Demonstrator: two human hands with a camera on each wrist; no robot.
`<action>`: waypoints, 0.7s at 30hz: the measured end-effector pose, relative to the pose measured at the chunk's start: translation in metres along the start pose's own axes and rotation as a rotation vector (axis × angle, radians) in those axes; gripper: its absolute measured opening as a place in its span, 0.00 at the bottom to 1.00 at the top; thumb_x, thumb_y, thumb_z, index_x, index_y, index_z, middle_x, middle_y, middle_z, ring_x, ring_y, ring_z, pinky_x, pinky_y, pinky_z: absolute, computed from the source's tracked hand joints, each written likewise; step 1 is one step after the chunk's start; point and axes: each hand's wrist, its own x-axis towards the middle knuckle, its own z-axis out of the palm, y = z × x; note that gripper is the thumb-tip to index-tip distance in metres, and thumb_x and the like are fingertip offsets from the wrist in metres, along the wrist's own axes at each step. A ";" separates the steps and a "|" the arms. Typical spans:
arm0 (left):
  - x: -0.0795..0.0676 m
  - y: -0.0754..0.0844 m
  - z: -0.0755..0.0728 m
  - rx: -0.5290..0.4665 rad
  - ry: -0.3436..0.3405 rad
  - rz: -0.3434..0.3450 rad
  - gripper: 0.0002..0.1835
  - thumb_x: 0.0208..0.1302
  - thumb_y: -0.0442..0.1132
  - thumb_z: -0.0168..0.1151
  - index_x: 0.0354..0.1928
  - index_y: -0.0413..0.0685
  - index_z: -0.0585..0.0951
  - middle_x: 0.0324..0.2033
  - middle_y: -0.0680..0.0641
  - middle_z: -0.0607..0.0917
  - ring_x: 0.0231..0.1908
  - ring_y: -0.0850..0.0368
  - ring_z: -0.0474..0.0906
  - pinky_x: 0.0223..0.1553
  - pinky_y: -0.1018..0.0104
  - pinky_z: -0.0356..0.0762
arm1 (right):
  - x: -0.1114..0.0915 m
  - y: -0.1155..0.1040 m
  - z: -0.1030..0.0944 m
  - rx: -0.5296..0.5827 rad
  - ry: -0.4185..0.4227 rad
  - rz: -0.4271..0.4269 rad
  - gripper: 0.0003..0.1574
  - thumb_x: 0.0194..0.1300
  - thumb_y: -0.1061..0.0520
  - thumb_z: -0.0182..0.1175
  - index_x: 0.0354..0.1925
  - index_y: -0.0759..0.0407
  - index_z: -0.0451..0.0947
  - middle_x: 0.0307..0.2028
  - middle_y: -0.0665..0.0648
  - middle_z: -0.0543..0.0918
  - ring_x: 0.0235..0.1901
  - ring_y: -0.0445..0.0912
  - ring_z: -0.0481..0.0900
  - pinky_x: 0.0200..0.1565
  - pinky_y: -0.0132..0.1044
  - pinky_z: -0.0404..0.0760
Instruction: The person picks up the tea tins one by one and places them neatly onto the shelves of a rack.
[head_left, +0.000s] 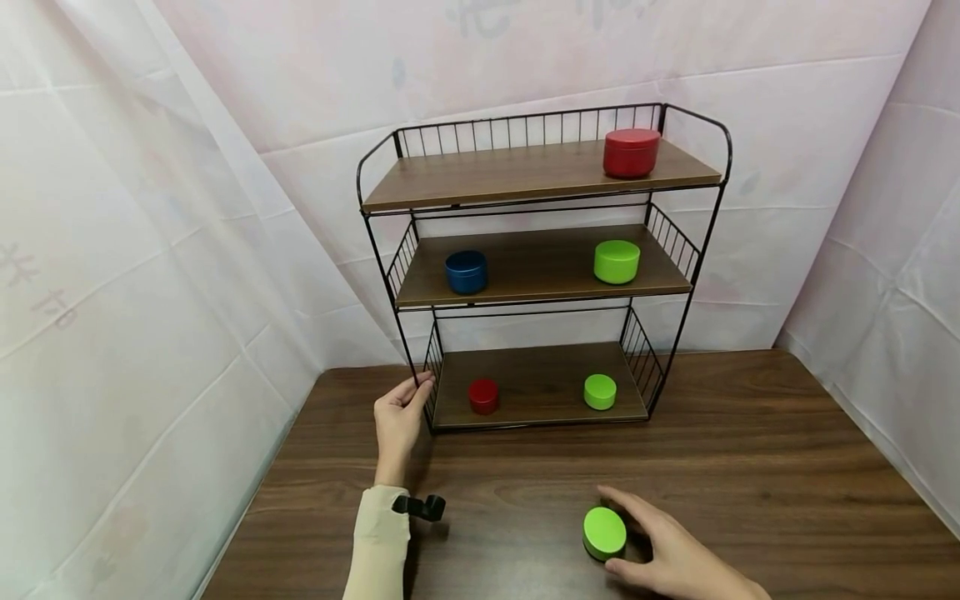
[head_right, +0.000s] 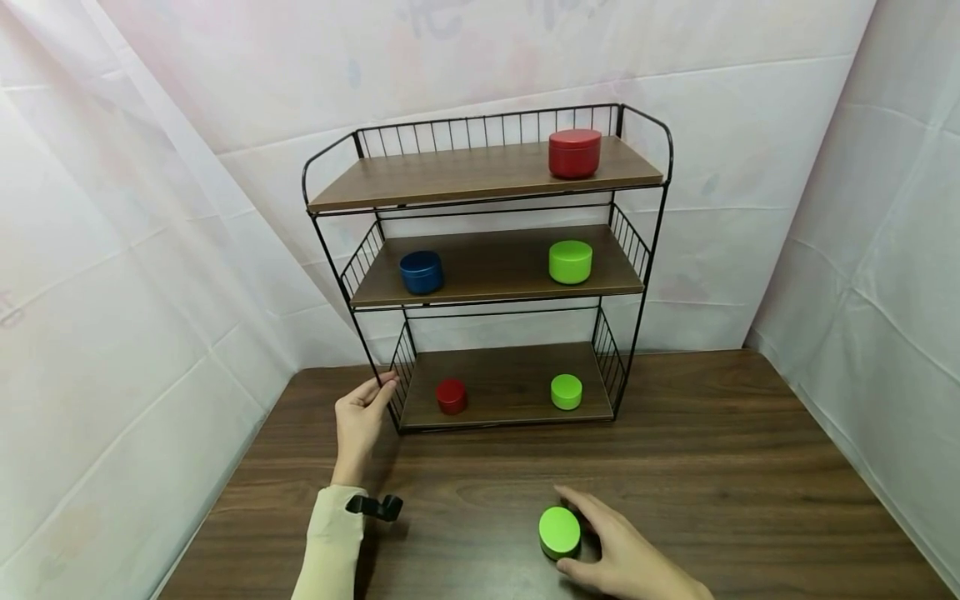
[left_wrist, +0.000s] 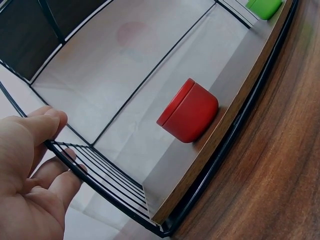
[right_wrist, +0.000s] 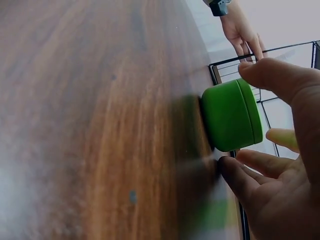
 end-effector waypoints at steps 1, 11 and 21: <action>0.000 0.000 0.000 0.000 0.000 -0.002 0.10 0.66 0.27 0.68 0.47 0.28 0.87 0.44 0.32 0.89 0.44 0.65 0.89 0.46 0.80 0.82 | 0.000 0.000 0.000 -0.003 0.004 -0.008 0.49 0.62 0.40 0.74 0.74 0.54 0.68 0.67 0.54 0.78 0.64 0.40 0.76 0.57 0.33 0.80; -0.001 0.001 -0.001 0.003 -0.010 -0.007 0.10 0.67 0.27 0.68 0.48 0.28 0.87 0.45 0.31 0.89 0.44 0.66 0.88 0.46 0.80 0.81 | -0.002 0.003 0.002 0.031 0.016 -0.035 0.42 0.62 0.44 0.75 0.69 0.55 0.73 0.60 0.54 0.82 0.58 0.37 0.79 0.51 0.31 0.82; -0.003 0.006 -0.002 0.034 -0.017 -0.012 0.10 0.68 0.29 0.67 0.48 0.30 0.87 0.44 0.32 0.89 0.45 0.64 0.88 0.46 0.80 0.81 | 0.001 0.005 0.007 -0.016 0.090 -0.101 0.35 0.58 0.54 0.78 0.62 0.57 0.78 0.55 0.47 0.85 0.54 0.36 0.82 0.50 0.31 0.83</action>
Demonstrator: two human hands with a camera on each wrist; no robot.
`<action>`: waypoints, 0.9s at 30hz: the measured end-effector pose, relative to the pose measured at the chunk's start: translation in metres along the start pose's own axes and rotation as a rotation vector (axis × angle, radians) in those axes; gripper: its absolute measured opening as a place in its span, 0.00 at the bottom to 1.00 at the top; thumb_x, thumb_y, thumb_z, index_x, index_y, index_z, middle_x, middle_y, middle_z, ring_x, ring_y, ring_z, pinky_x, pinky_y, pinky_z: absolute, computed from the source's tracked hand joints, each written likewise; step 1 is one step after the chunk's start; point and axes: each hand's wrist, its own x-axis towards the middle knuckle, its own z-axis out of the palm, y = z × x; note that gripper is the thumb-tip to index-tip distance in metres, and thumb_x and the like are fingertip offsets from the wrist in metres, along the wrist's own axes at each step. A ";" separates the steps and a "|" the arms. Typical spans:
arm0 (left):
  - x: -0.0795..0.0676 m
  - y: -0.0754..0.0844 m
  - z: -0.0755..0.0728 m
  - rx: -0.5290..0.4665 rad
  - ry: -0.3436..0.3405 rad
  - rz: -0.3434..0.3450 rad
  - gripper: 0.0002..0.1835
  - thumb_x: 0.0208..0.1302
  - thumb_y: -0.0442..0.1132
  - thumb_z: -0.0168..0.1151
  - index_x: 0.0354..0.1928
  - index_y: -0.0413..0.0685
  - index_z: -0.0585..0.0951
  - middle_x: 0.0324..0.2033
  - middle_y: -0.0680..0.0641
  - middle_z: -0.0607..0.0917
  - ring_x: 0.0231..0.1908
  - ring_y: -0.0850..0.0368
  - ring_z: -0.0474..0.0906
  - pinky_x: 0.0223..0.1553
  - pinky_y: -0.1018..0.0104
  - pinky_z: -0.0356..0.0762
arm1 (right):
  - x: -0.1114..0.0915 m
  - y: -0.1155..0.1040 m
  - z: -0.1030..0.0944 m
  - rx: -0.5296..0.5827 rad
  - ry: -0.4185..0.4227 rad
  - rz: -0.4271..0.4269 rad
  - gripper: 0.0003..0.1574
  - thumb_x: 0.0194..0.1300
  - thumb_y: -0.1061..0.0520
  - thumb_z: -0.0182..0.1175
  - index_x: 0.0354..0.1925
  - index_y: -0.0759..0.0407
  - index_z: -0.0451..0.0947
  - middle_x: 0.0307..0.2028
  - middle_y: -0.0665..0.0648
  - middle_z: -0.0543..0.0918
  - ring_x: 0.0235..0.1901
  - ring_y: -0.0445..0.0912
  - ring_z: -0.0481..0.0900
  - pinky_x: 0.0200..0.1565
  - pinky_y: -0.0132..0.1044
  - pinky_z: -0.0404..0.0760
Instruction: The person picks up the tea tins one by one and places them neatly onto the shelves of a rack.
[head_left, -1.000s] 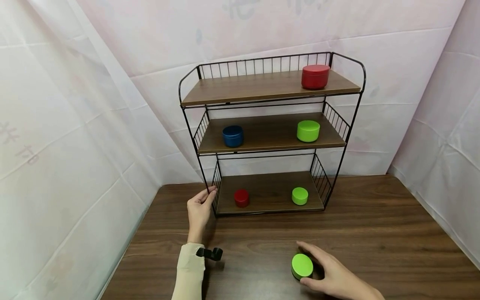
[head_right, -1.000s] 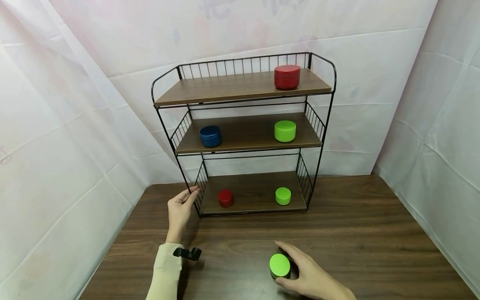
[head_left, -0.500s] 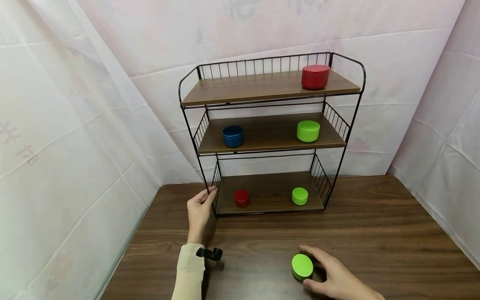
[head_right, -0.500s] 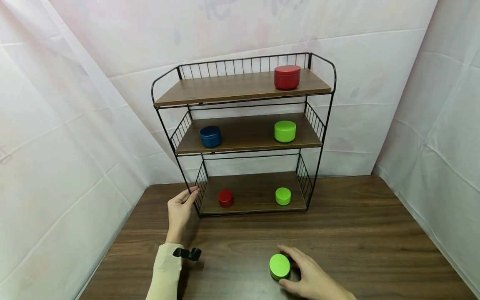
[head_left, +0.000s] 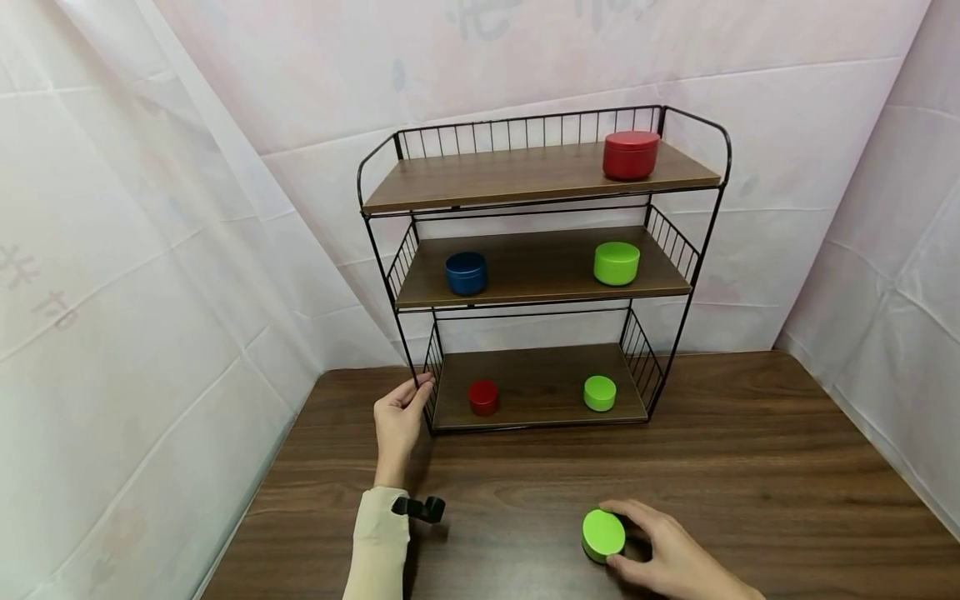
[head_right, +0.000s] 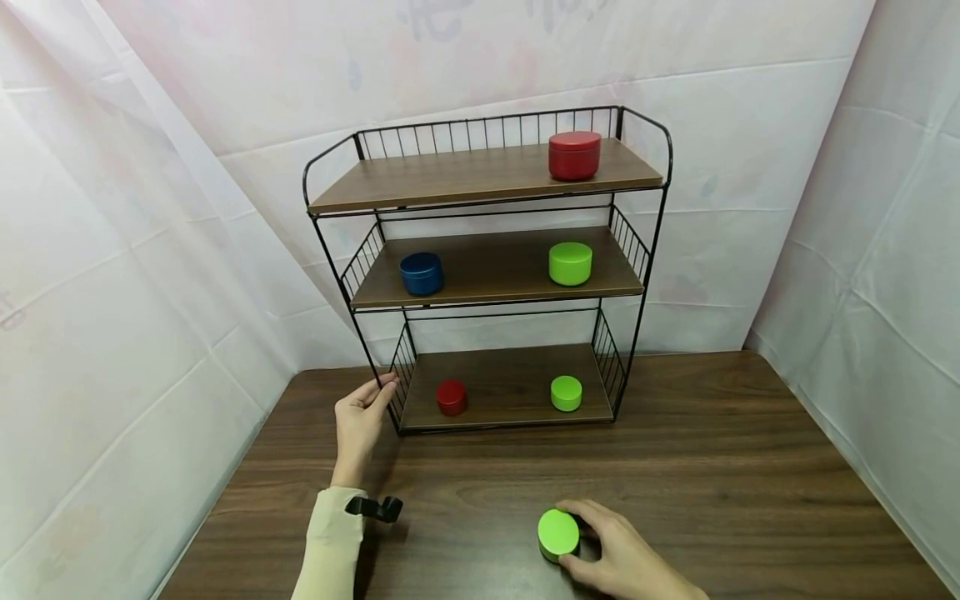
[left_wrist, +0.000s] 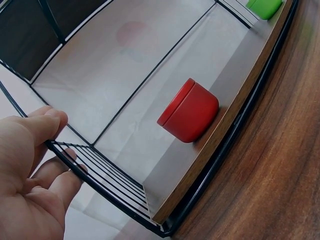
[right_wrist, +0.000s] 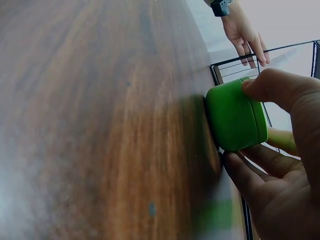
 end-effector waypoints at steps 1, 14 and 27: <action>0.001 -0.002 0.000 0.003 0.000 0.001 0.11 0.68 0.29 0.67 0.49 0.30 0.87 0.44 0.32 0.89 0.46 0.64 0.88 0.46 0.80 0.81 | 0.000 0.000 0.000 0.004 -0.001 0.001 0.35 0.58 0.54 0.78 0.62 0.57 0.78 0.55 0.47 0.85 0.53 0.36 0.82 0.49 0.31 0.83; 0.010 -0.038 -0.001 -0.017 0.018 0.002 0.10 0.66 0.37 0.72 0.47 0.41 0.90 0.44 0.38 0.91 0.43 0.70 0.88 0.46 0.80 0.82 | 0.003 -0.001 0.001 0.015 -0.012 0.003 0.34 0.59 0.53 0.77 0.61 0.56 0.79 0.54 0.46 0.85 0.53 0.36 0.82 0.50 0.31 0.83; 0.010 -0.038 0.000 -0.014 0.035 0.005 0.10 0.65 0.38 0.73 0.46 0.42 0.91 0.43 0.40 0.91 0.43 0.69 0.88 0.46 0.79 0.82 | 0.027 -0.009 -0.009 0.097 -0.035 -0.026 0.32 0.62 0.55 0.75 0.62 0.57 0.77 0.56 0.50 0.84 0.54 0.39 0.83 0.50 0.35 0.86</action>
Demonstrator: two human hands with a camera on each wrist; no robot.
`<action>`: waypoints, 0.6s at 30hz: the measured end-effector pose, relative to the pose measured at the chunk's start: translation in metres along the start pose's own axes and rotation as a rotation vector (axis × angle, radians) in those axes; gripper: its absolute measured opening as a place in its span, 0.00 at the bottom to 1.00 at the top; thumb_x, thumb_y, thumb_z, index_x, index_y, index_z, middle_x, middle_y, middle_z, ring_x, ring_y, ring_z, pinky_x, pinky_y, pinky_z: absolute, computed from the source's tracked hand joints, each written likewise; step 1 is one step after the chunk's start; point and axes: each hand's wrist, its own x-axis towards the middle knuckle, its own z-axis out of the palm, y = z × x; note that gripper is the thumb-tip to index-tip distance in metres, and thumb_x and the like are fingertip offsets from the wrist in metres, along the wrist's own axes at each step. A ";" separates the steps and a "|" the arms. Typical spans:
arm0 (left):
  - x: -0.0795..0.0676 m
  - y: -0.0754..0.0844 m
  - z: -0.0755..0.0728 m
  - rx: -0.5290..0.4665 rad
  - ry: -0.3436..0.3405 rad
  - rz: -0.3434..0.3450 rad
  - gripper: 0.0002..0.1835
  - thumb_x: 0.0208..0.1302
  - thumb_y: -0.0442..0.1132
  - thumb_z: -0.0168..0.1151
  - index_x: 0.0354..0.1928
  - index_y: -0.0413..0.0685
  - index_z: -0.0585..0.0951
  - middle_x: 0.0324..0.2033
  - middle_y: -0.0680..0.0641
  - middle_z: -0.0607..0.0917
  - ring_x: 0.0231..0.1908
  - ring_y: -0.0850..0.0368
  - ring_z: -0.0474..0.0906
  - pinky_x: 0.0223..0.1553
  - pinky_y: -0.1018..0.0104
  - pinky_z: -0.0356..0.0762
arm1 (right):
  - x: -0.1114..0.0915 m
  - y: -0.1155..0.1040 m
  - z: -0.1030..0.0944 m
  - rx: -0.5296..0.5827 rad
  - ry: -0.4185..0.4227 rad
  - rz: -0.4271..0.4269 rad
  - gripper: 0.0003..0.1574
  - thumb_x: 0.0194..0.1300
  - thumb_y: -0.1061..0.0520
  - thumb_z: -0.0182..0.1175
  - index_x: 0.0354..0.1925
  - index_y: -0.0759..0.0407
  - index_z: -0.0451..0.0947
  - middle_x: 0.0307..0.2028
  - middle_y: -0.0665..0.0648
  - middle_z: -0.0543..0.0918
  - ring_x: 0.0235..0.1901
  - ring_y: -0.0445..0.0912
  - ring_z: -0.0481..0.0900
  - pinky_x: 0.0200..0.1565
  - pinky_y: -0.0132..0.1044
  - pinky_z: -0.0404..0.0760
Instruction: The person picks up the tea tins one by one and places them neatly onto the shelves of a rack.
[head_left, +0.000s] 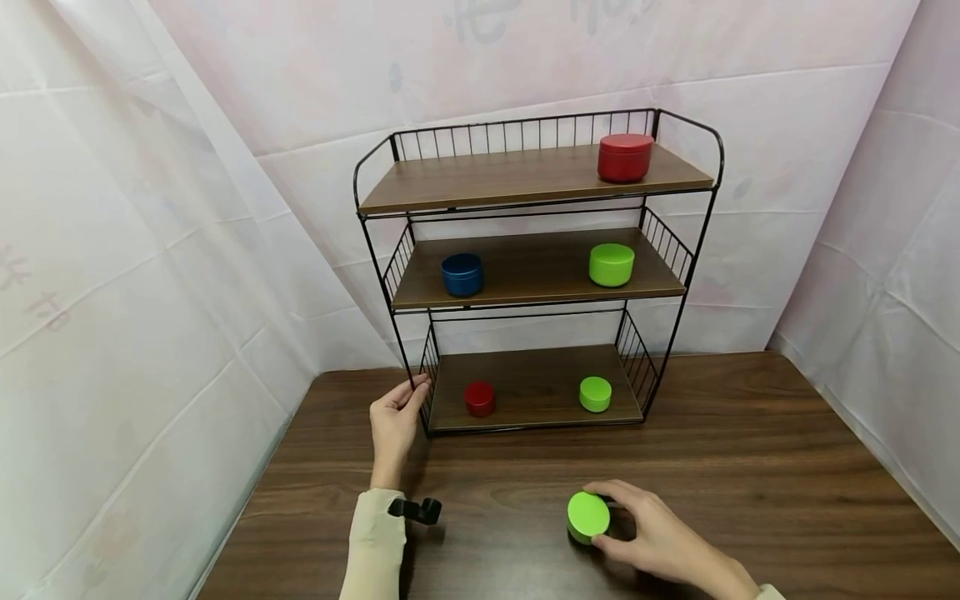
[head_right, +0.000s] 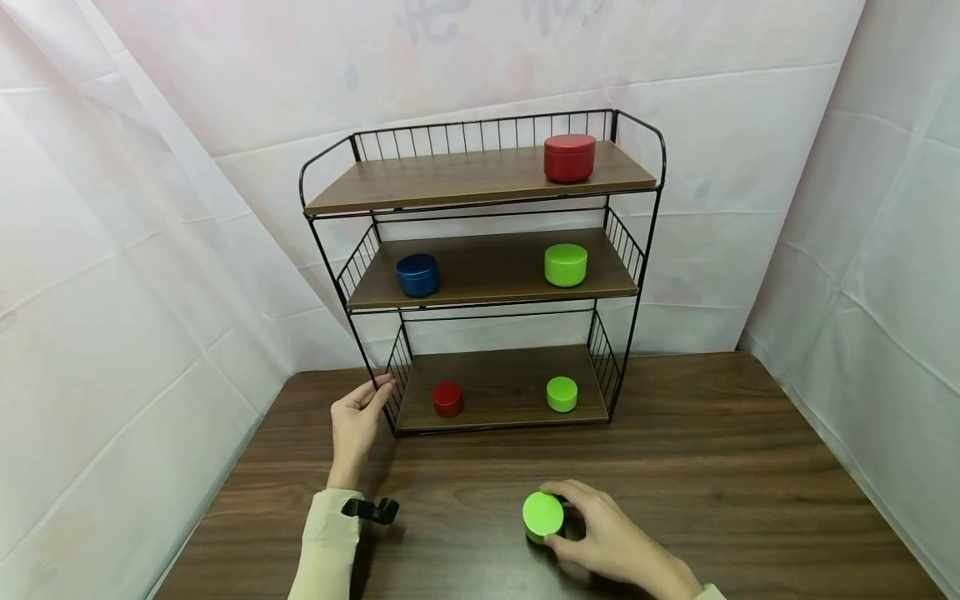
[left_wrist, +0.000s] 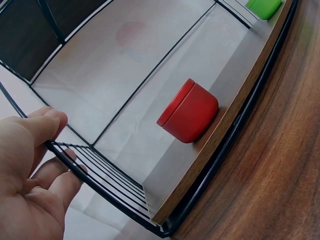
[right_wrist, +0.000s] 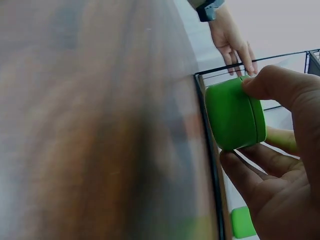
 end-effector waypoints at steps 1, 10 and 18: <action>0.000 0.000 0.000 0.003 0.000 0.001 0.11 0.65 0.38 0.73 0.46 0.41 0.91 0.43 0.40 0.91 0.43 0.69 0.88 0.46 0.79 0.82 | 0.003 -0.001 -0.001 0.011 -0.006 -0.003 0.32 0.63 0.55 0.75 0.63 0.57 0.77 0.56 0.51 0.84 0.54 0.39 0.83 0.51 0.36 0.86; 0.001 -0.002 0.000 0.002 0.002 0.006 0.12 0.65 0.38 0.73 0.47 0.39 0.90 0.43 0.39 0.91 0.42 0.70 0.88 0.45 0.80 0.82 | 0.031 -0.014 -0.018 0.023 -0.017 -0.027 0.32 0.64 0.54 0.74 0.63 0.57 0.76 0.57 0.52 0.85 0.53 0.42 0.84 0.52 0.41 0.87; 0.002 -0.003 0.000 -0.013 0.008 0.024 0.09 0.65 0.35 0.72 0.45 0.39 0.91 0.43 0.39 0.91 0.42 0.69 0.88 0.45 0.79 0.82 | 0.049 -0.025 -0.036 0.132 -0.035 -0.004 0.34 0.63 0.56 0.75 0.64 0.58 0.75 0.57 0.54 0.84 0.54 0.40 0.83 0.55 0.36 0.85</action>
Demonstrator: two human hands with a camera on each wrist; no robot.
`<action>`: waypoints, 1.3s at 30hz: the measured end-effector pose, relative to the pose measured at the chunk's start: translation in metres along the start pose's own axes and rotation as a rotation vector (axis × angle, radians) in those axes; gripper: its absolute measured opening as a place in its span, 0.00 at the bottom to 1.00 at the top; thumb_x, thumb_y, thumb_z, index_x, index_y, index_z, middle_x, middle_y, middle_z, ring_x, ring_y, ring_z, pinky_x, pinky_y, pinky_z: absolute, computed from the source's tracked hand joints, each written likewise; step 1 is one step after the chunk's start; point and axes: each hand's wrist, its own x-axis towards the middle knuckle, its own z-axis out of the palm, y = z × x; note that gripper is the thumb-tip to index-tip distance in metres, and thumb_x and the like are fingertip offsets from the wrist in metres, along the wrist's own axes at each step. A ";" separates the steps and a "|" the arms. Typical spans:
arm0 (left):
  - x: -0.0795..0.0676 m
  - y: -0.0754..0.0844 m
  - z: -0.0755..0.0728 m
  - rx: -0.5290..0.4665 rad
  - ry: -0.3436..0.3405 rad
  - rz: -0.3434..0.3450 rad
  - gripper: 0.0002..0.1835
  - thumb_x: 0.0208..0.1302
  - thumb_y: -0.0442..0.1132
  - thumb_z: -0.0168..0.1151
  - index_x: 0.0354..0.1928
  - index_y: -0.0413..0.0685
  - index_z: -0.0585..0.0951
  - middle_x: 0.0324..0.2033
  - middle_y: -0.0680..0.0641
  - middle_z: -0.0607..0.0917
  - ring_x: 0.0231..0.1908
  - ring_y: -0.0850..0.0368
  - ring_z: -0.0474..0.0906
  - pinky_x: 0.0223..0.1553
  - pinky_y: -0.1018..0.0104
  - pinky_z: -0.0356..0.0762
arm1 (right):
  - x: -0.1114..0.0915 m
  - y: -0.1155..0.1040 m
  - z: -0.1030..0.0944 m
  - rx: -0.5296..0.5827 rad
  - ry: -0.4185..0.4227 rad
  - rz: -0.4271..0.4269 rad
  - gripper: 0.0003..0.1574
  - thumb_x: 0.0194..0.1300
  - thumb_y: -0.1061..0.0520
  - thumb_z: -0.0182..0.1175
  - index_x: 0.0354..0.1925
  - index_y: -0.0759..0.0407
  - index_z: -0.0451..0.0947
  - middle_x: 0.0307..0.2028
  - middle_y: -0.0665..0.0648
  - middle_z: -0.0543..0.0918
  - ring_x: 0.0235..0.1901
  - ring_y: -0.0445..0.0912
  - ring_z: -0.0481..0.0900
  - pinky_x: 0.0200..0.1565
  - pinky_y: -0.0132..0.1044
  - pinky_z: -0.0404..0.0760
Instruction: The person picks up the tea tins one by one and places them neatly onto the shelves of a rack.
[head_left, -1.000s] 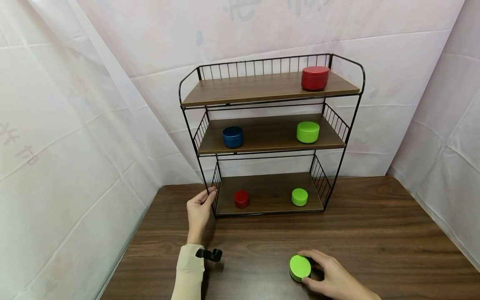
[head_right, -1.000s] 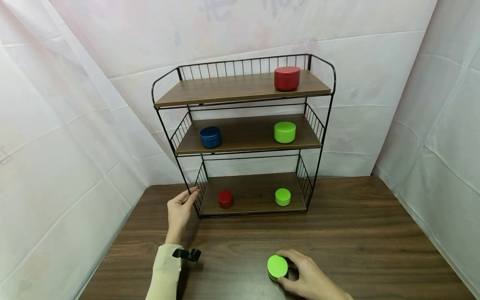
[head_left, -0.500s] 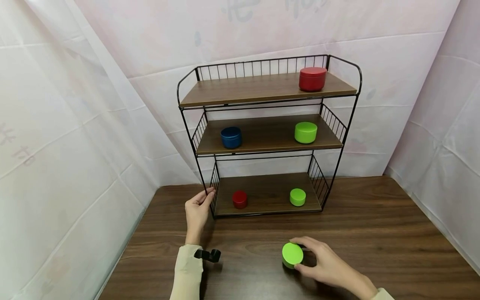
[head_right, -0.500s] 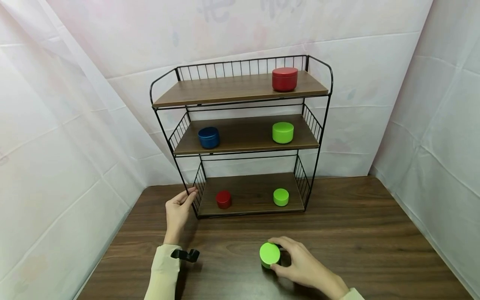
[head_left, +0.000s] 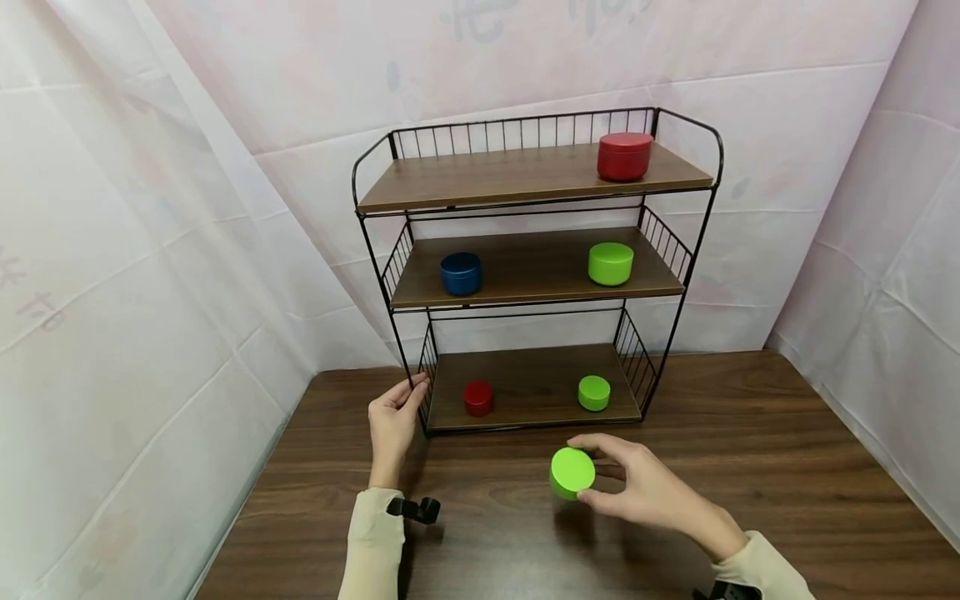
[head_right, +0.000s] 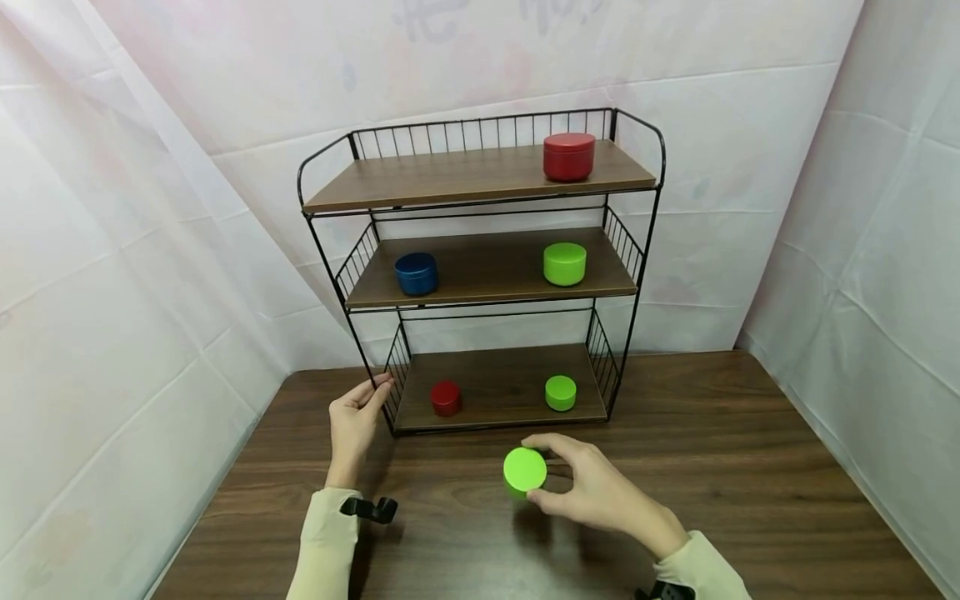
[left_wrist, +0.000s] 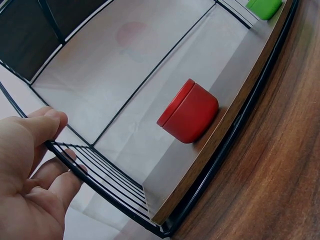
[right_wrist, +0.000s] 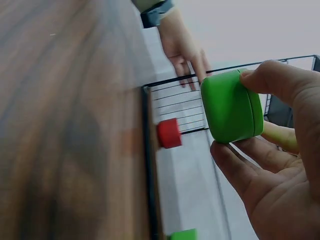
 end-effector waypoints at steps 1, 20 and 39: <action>0.000 0.000 0.000 -0.002 -0.001 0.002 0.09 0.65 0.34 0.72 0.45 0.38 0.90 0.43 0.38 0.91 0.41 0.70 0.88 0.45 0.80 0.82 | 0.002 -0.002 -0.002 0.013 0.000 -0.008 0.34 0.62 0.57 0.75 0.64 0.59 0.75 0.57 0.54 0.84 0.55 0.41 0.83 0.55 0.35 0.85; 0.000 -0.001 -0.002 -0.009 -0.010 -0.002 0.08 0.66 0.33 0.71 0.45 0.38 0.90 0.43 0.36 0.91 0.41 0.75 0.87 0.45 0.80 0.82 | 0.061 -0.072 -0.061 -0.048 0.025 -0.189 0.35 0.58 0.65 0.76 0.63 0.60 0.78 0.57 0.58 0.84 0.52 0.43 0.84 0.50 0.36 0.87; 0.001 0.000 -0.003 -0.033 -0.032 -0.024 0.09 0.66 0.35 0.72 0.45 0.39 0.90 0.44 0.36 0.90 0.43 0.70 0.88 0.46 0.79 0.82 | 0.132 -0.137 -0.103 -0.075 -0.055 -0.222 0.33 0.63 0.59 0.74 0.65 0.59 0.77 0.58 0.54 0.84 0.56 0.45 0.83 0.55 0.35 0.85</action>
